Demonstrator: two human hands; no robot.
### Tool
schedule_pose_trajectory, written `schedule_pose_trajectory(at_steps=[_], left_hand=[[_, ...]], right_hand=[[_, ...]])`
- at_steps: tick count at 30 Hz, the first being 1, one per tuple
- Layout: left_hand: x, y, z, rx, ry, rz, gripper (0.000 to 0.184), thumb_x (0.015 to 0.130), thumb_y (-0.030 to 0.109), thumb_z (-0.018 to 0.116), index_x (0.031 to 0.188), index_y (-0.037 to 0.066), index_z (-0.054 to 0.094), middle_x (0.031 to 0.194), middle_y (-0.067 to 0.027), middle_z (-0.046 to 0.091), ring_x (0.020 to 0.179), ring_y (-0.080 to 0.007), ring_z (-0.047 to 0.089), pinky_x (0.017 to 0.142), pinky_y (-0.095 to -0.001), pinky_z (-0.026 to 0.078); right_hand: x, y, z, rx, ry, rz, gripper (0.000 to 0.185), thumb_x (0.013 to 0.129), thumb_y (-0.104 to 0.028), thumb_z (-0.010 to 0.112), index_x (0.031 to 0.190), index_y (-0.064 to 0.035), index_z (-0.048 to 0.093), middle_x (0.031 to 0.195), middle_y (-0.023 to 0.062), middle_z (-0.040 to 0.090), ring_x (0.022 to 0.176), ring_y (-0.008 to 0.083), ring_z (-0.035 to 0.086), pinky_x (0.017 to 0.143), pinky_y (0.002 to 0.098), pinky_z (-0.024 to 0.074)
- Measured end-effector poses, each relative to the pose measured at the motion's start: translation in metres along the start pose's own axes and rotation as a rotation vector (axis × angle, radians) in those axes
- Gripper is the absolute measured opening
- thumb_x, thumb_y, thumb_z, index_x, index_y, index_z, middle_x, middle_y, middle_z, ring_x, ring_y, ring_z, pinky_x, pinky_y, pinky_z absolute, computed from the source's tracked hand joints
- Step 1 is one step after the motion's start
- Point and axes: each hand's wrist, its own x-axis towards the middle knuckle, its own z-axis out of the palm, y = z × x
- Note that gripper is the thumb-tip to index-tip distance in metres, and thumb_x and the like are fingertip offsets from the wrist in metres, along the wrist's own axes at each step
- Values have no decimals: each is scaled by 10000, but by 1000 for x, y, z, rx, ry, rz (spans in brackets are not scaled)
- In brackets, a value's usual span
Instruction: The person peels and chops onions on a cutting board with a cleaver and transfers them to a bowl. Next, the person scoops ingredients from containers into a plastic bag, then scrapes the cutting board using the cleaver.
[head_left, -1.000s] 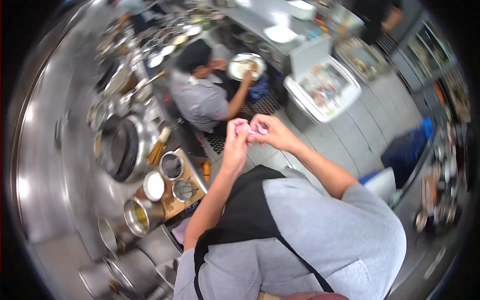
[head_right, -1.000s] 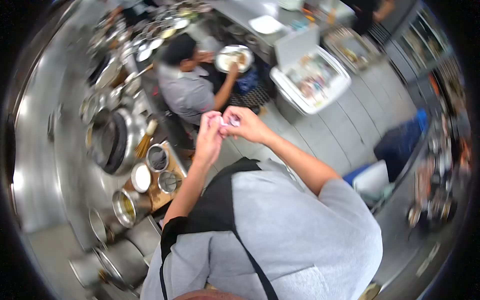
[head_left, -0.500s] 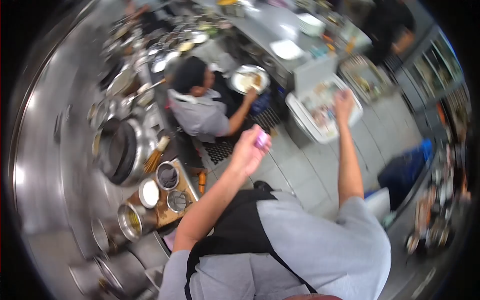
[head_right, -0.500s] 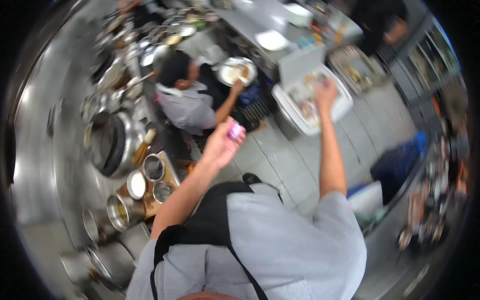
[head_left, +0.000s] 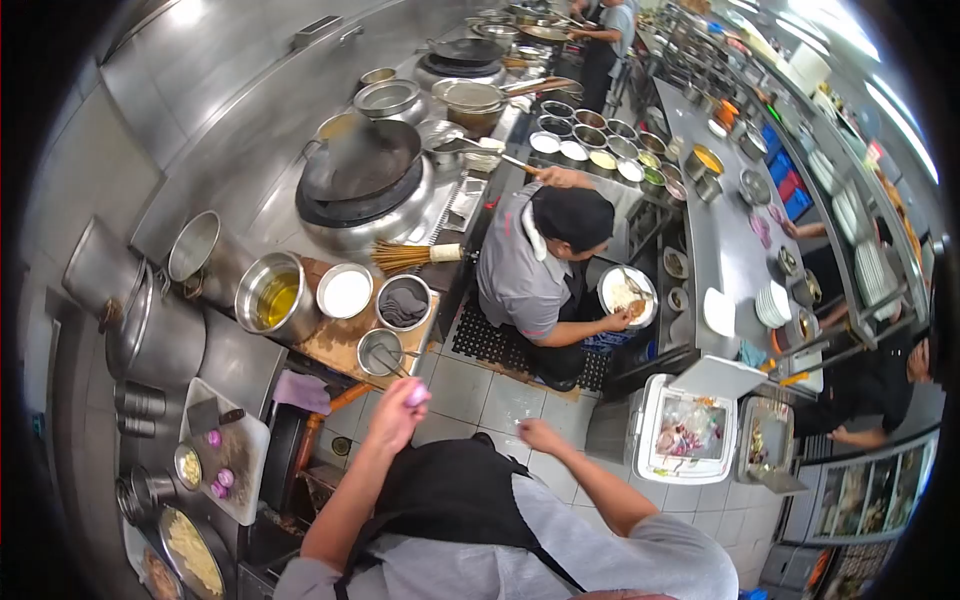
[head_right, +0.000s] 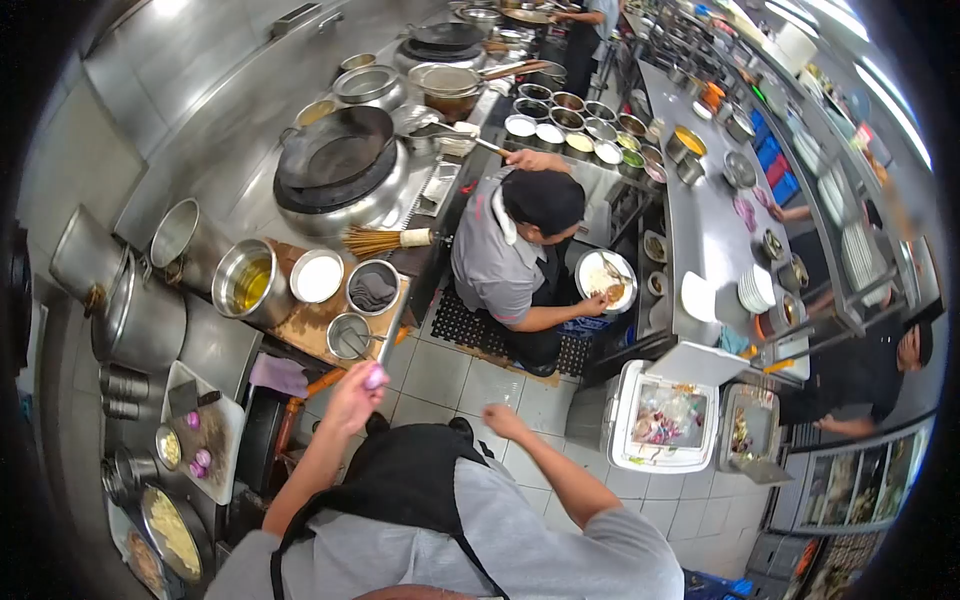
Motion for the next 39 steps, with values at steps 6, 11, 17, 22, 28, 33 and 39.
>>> schedule_pose_trajectory(at_steps=[6,11,17,22,28,33,39], left_hand=[[-87,37,-164,-269,562,408,233,988,163,654,1212,115,613,996,-74,657,782,-184,628,664,-295,517],[-180,70,-286,-525,826,743,243,1012,149,624,1245,81,615,1134,-86,670,1051,-208,659,889,-383,588],[-189,81,-410,-533,1385,914,238,954,183,665,1172,142,580,980,-42,622,699,-147,598,553,-284,499],[-182,94,-454,277,1926,869,208,963,204,638,1117,65,636,1011,-133,696,855,-254,669,798,-371,534],[-182,101,-450,684,1907,815,303,971,240,659,1192,33,648,1090,-163,694,1023,-337,669,950,-419,509],[-164,111,-458,796,1550,711,354,1014,201,630,1276,-31,577,1116,-176,664,1001,-310,639,944,-427,504],[-153,127,-495,1012,1520,503,338,950,149,647,1195,-51,525,1136,-276,608,1038,-442,590,924,-489,470]], right_hand=[[135,-266,44,108,-262,-489,170,923,-211,662,946,-43,662,799,119,663,751,249,655,698,403,519],[207,-397,109,58,-477,-799,141,931,-127,692,1036,-37,669,910,86,683,842,181,668,747,351,543],[242,-487,205,11,-626,-511,174,924,-56,703,1091,-25,663,885,87,708,788,158,668,742,306,549],[267,-574,311,27,-543,-711,230,910,-46,690,1129,-11,627,963,130,701,925,250,688,816,367,537],[342,-571,477,-490,-364,-1141,386,884,-162,645,1250,-41,628,1151,202,643,1116,391,601,970,495,486],[330,-632,441,-664,-526,-990,290,944,-126,563,1215,-25,590,1189,224,663,1066,372,695,929,480,561],[316,-661,367,-408,-609,-637,493,860,-218,643,1275,-13,475,970,238,716,934,437,709,793,540,571]])
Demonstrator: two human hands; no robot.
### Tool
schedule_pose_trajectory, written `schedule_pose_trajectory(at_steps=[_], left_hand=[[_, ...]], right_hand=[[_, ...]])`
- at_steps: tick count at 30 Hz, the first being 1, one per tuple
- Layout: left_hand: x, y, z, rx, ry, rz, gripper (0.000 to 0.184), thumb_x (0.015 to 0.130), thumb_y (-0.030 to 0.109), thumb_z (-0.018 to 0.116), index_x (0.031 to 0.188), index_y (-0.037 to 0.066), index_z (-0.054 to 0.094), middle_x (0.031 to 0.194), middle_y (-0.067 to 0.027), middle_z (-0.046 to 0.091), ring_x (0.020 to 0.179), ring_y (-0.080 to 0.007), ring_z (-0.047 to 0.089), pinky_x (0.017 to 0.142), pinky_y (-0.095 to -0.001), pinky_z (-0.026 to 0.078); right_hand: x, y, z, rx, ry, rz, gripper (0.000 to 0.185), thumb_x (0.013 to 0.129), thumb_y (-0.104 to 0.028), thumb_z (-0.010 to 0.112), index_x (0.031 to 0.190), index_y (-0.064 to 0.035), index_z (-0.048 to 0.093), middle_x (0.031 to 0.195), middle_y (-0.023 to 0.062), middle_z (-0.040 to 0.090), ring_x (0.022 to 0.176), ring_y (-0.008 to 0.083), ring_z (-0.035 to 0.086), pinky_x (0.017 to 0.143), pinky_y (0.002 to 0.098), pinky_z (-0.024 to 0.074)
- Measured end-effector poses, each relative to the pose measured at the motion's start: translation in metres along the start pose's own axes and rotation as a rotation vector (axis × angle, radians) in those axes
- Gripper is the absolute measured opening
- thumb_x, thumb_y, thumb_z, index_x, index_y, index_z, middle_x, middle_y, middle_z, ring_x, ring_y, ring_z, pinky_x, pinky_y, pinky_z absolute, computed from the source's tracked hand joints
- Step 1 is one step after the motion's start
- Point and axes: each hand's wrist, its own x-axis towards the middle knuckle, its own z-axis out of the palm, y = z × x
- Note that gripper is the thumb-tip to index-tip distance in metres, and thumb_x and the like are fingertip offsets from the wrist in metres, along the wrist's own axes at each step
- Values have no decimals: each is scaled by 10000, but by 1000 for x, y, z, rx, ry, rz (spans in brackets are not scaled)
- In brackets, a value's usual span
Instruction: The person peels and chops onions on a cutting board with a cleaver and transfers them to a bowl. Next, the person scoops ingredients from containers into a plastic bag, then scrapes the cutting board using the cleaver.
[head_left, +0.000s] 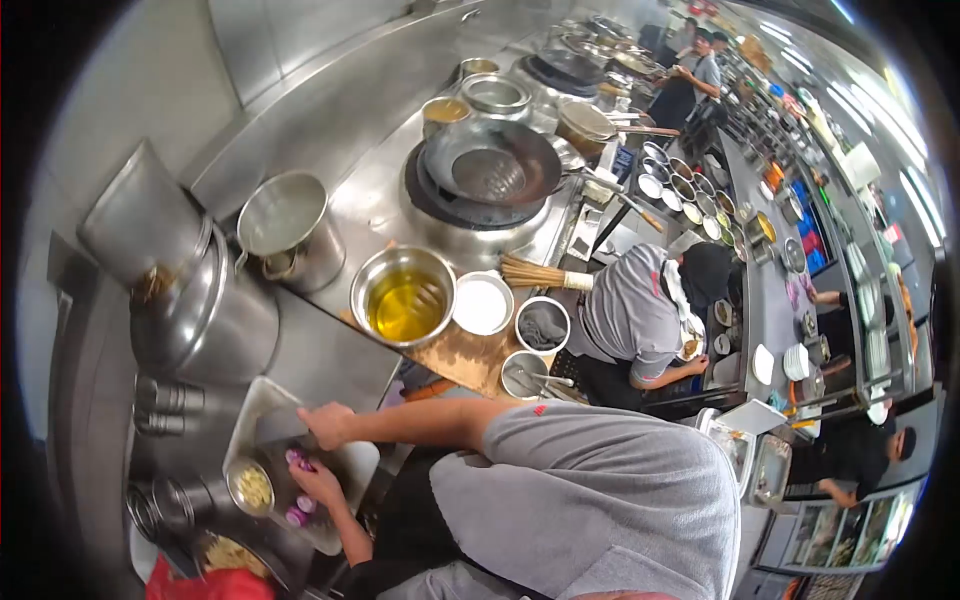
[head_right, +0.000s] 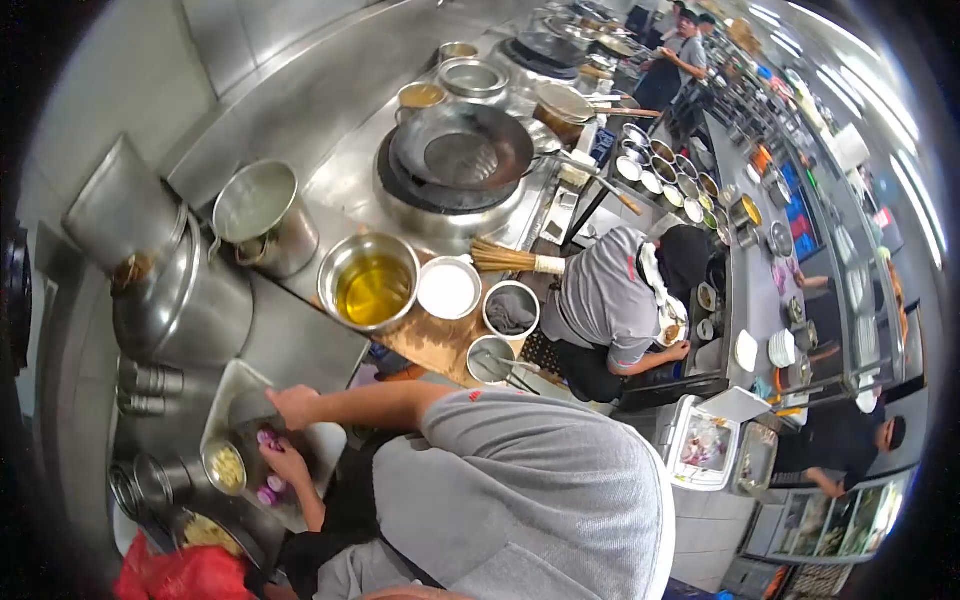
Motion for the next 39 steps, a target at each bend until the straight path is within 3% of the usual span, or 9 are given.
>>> schedule_pose_trajectory(at_steps=[3,5,11,14,19,25,35,38,39], left_hand=[[9,-2,4,113,67,8,341,960,178,664,1166,-46,510,1104,-286,608,1024,-447,598,900,-508,465],[26,-18,19,64,152,-6,330,977,183,663,1173,-30,505,1105,-292,607,1045,-460,591,873,-544,458],[55,-10,19,213,224,142,427,998,165,634,1360,-7,487,1219,-285,593,1080,-471,586,902,-553,463],[65,-1,16,347,34,54,507,995,177,628,1450,36,455,1250,-274,587,1115,-469,581,940,-542,459],[97,-8,21,314,14,91,539,986,253,647,1454,60,463,1258,-268,586,1135,-463,570,951,-544,451],[81,25,23,469,129,-198,742,892,358,762,1480,93,395,1248,-297,572,1153,-472,559,952,-571,450],[44,25,9,150,24,-136,484,842,116,746,1288,14,587,1242,-235,632,1156,-441,575,1019,-524,444],[61,-11,21,-309,51,171,458,891,85,685,1325,-46,625,1289,-232,678,1169,-367,650,1037,-440,480],[66,21,8,-306,10,196,453,929,85,652,1369,-15,613,1310,-215,676,1189,-346,645,1042,-425,480]], right_hand=[[6,15,9,207,138,-34,458,886,-252,612,1255,-12,486,972,273,702,941,490,675,798,578,543],[17,29,14,268,58,-48,406,921,-273,571,1236,-25,509,985,303,685,956,507,659,819,604,520],[19,60,22,158,43,-68,371,984,-284,529,1262,-38,534,999,289,696,956,506,671,840,603,521],[12,56,16,146,21,-41,402,998,-304,538,1299,-37,534,1026,279,702,987,504,670,862,597,520],[12,59,9,169,-18,-12,401,1007,-294,550,1314,-36,542,1078,274,700,1046,485,663,905,585,514],[-3,54,-13,218,53,-52,339,1000,-281,552,1239,-41,568,1037,278,700,997,490,668,874,601,509],[19,11,13,286,142,80,289,959,-251,536,1159,-54,606,914,267,702,898,477,692,780,590,546],[25,12,10,65,54,124,333,880,-212,582,1172,-73,661,911,210,737,870,426,725,754,553,579],[26,28,11,-37,45,49,325,862,-233,609,1136,-81,692,913,195,745,856,411,730,736,537,583]])
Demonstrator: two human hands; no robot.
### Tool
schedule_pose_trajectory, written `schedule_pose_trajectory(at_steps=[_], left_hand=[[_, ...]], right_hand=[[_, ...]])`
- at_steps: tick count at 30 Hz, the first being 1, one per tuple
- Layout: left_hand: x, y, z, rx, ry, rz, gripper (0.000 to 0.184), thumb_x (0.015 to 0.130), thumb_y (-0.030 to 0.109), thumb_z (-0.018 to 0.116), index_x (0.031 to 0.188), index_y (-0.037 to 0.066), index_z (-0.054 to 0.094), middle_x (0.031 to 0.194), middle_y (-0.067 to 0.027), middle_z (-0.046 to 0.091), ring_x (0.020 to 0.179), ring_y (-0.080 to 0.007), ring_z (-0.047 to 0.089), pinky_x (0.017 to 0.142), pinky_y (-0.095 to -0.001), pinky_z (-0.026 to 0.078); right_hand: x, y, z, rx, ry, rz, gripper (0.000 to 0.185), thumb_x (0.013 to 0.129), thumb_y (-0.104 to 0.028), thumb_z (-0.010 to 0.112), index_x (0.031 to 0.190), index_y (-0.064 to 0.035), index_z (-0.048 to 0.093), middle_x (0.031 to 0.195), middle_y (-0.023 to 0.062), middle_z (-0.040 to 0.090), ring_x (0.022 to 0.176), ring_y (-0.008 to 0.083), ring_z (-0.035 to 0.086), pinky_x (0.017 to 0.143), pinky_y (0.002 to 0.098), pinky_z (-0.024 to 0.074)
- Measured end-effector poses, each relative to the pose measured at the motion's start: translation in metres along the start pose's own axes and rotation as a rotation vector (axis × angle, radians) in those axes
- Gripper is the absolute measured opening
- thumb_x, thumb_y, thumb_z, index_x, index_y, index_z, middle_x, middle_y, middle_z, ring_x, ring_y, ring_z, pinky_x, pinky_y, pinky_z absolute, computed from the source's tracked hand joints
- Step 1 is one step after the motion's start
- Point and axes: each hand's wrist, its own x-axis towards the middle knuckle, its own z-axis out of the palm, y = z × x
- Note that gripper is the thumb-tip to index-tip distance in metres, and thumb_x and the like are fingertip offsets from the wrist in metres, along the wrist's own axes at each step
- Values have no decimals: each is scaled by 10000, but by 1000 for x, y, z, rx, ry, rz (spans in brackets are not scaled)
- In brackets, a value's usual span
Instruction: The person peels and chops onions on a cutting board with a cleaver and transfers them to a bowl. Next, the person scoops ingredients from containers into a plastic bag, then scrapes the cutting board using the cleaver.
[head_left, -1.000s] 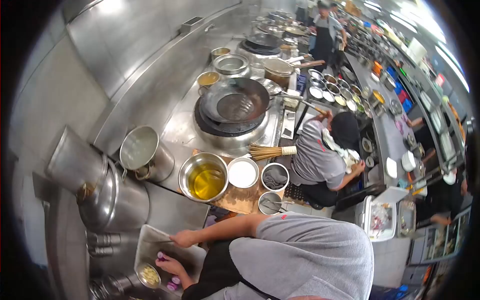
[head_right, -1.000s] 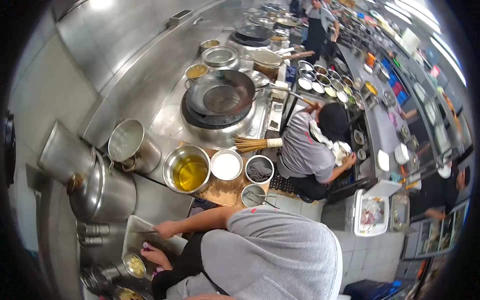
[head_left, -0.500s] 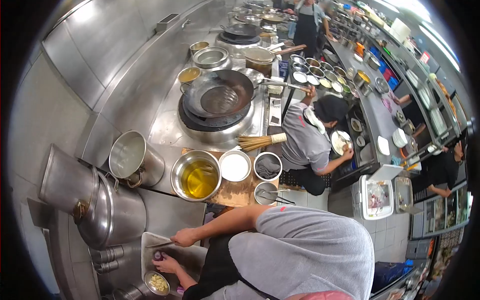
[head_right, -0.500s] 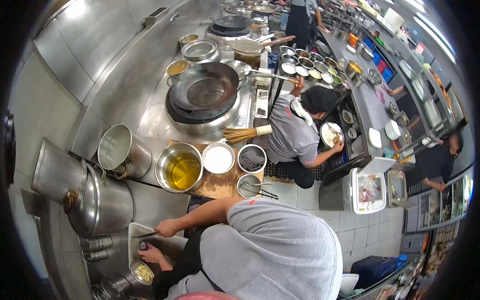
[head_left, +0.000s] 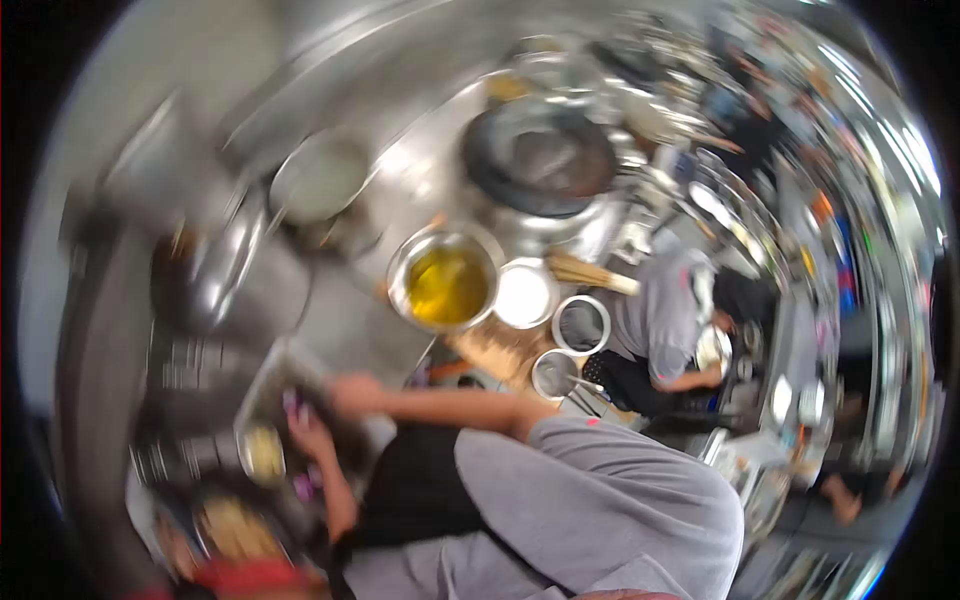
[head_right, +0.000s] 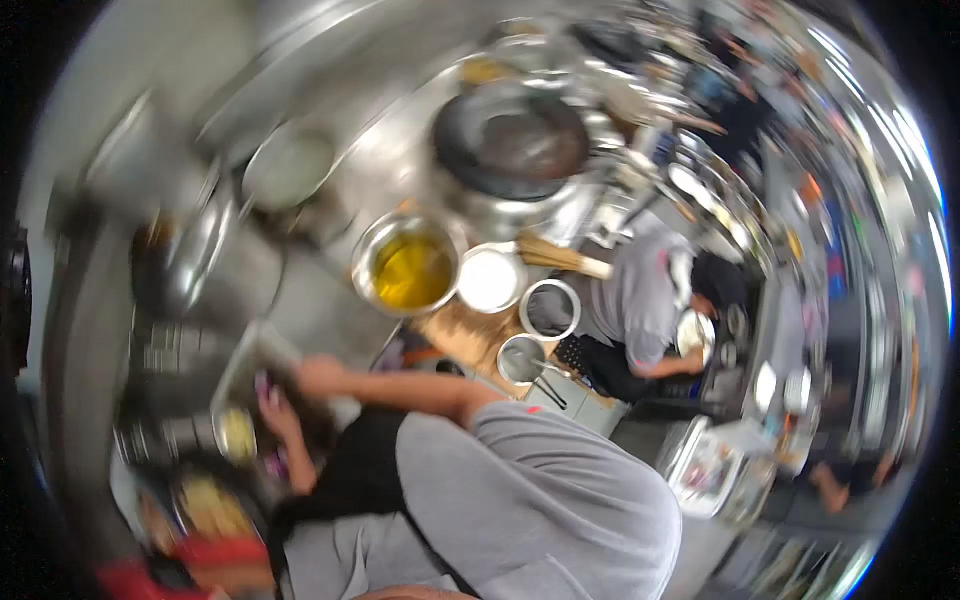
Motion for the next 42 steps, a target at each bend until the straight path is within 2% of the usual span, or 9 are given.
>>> schedule_pose_trajectory(at_steps=[1,6,11,16,29,33,37,40,42], left_hand=[[11,1,-3,7,-82,-162,412,952,110,644,1350,4,636,1302,-192,687,1171,-347,656,1022,-420,493],[31,-36,-11,273,60,-117,414,850,267,797,1197,76,676,1158,-179,697,1091,-385,652,939,-455,517],[3,-26,-25,163,37,-399,235,898,169,713,1115,83,686,920,-173,718,921,-357,695,868,-450,542],[-8,-14,-23,93,275,-269,181,894,118,713,1065,78,667,980,-171,653,851,-372,653,787,-454,532],[5,-12,-23,245,119,-194,167,870,-5,643,1021,66,653,983,-177,626,894,-409,639,774,-485,520],[5,0,-43,347,22,-205,124,983,175,616,1000,69,679,990,-188,646,920,-413,646,790,-478,525],[0,42,-107,493,-169,-557,293,1062,314,502,1171,105,675,1202,-215,645,1073,-394,638,903,-507,508],[-10,35,-126,687,-72,-96,340,1034,354,559,1278,134,648,1399,-209,538,1254,-393,549,997,-493,474],[-10,49,-124,763,-190,-75,378,997,366,618,1295,135,646,1459,-195,474,1325,-402,482,1049,-489,447]], right_hand=[[13,18,15,-53,-29,-2,288,846,-254,630,1060,-85,719,950,196,743,867,393,728,727,524,581],[8,49,5,8,72,-63,324,969,-282,600,1171,-30,629,992,277,703,931,481,673,800,564,537],[-37,15,-41,-35,-19,-51,300,996,-277,561,1195,-54,533,894,306,687,892,534,651,778,626,502],[-49,-13,-41,-143,-115,-83,232,1017,-240,511,1159,-58,511,894,286,697,873,535,657,795,635,497],[-16,-14,-8,-260,-218,-182,206,1009,-193,490,1145,-39,467,854,315,688,846,514,685,762,634,526],[4,-2,22,-222,-197,-175,232,1014,-208,501,1171,-42,463,866,327,687,858,521,682,777,638,523],[9,9,22,-160,-182,-183,227,1023,-228,506,1163,-51,473,869,321,690,859,534,670,786,642,516],[1,6,13,-124,-125,-217,221,1026,-244,510,1136,-54,486,866,314,689,855,540,661,775,646,506],[-15,-1,-1,-100,-94,-176,212,1024,-239,518,1121,-52,491,856,314,684,847,547,652,764,648,497]])
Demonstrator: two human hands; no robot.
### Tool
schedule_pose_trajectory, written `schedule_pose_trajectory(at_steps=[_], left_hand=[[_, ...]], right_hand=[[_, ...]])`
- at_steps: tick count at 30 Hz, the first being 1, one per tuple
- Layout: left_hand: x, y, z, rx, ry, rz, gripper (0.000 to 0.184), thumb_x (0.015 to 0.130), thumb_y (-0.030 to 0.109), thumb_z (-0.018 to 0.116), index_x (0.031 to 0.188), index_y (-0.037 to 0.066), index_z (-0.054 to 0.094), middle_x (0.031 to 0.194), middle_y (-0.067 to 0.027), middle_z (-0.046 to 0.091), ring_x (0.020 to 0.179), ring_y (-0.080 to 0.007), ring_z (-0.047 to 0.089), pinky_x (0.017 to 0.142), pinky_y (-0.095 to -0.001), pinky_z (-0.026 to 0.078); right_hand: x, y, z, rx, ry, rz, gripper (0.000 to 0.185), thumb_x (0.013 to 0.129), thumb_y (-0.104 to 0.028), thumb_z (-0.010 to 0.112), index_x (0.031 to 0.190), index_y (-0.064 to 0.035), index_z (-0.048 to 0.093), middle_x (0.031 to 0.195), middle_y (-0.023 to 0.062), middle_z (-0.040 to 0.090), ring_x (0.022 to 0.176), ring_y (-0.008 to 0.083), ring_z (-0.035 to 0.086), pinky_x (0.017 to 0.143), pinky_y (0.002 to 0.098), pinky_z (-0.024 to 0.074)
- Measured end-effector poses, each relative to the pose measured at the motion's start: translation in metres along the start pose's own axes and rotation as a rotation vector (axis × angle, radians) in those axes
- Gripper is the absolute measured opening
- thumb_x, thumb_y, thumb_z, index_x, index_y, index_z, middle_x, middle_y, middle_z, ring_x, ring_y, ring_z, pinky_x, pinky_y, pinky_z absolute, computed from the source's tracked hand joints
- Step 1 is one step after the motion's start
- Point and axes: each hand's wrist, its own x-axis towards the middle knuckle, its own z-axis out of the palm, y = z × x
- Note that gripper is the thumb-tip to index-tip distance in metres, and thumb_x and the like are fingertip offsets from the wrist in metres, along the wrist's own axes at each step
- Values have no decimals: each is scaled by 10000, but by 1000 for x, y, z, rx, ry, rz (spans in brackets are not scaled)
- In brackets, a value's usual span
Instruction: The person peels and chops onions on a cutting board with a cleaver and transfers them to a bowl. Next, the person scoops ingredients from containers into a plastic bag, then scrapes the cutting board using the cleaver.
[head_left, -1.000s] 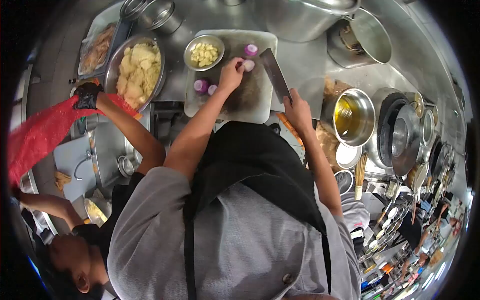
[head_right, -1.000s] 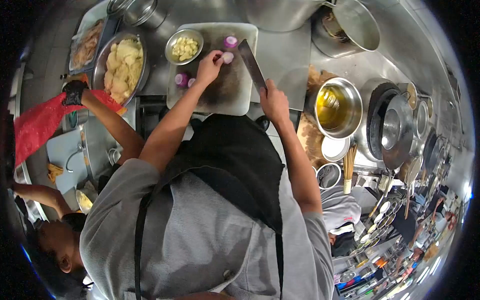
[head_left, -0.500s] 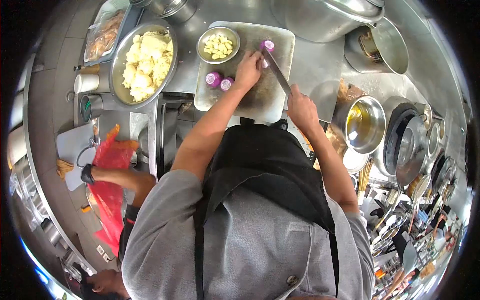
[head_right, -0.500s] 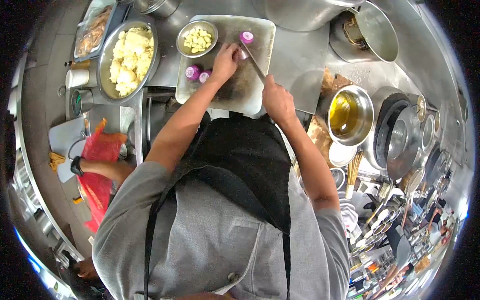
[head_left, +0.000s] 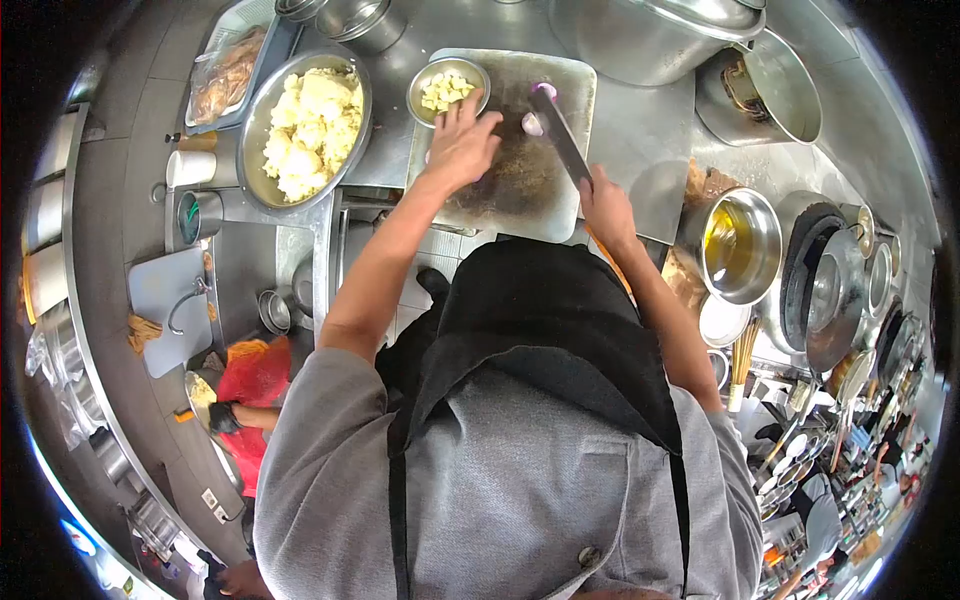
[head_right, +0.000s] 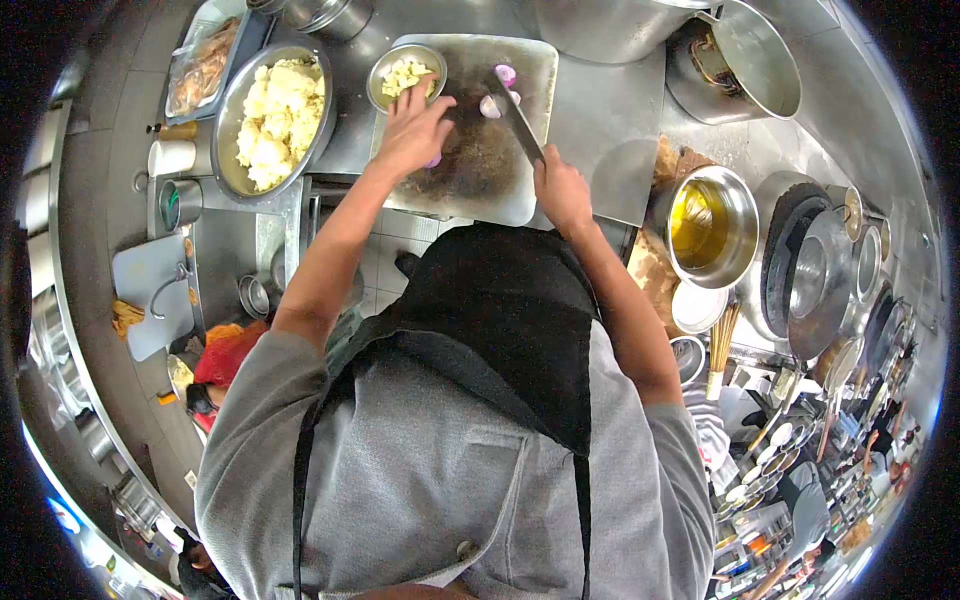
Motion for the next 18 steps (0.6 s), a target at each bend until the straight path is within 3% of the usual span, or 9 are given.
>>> schedule_pose_trajectory(at_steps=[1,3,5,8,11,12,15,18], left_hand=[[1,9,-3,40,-51,25,401,979,373,647,1303,135,645,1490,-188,442,1361,-406,449,1075,-487,433],[13,18,13,-115,-200,-30,446,925,328,719,1318,142,621,1436,-126,524,1269,-348,563,1057,-430,475],[22,19,51,-260,9,92,427,924,292,716,1292,120,588,1377,-117,568,1219,-345,599,1032,-407,493],[35,9,88,-339,-127,105,383,917,217,712,1245,95,555,1304,-167,598,1192,-371,598,1000,-422,497],[27,36,66,-555,-389,-247,344,910,186,717,1196,79,557,1225,-194,616,1153,-369,605,947,-454,501],[18,37,71,-591,-366,-245,315,934,214,697,1178,64,566,1140,-228,624,1046,-419,644,913,-520,520],[-7,31,86,-438,-118,-102,343,922,276,731,1134,47,591,1082,-236,622,1025,-425,648,882,-526,521],[-15,37,90,-486,-34,-86,280,933,229,704,1114,35,611,1101,-217,633,1033,-416,650,863,-518,523]], right_hand=[[-11,-3,-5,11,13,21,208,1024,-237,522,1114,-52,493,851,314,682,843,550,648,759,649,492],[-27,8,-10,38,20,50,203,1022,-230,531,1099,-46,494,840,319,673,838,556,636,747,646,483],[-38,19,-15,61,24,65,200,1019,-224,540,1083,-40,496,835,323,667,837,560,628,740,642,476],[-53,19,-26,65,18,79,209,1014,-221,551,1051,-20,505,850,329,664,859,558,622,745,636,468],[-63,16,-36,32,-24,88,224,1016,-228,538,1072,-14,500,851,323,669,863,557,623,758,641,466],[-63,15,-37,33,-34,76,225,1019,-232,531,1082,-18,498,855,321,671,862,554,628,762,640,469],[-64,8,-35,-6,-76,57,225,1026,-241,513,1109,-33,491,869,313,678,859,541,642,770,635,479],[-60,-5,-29,-121,-118,53,208,1030,-235,506,1121,-50,479,889,300,688,857,521,664,773,622,504]])
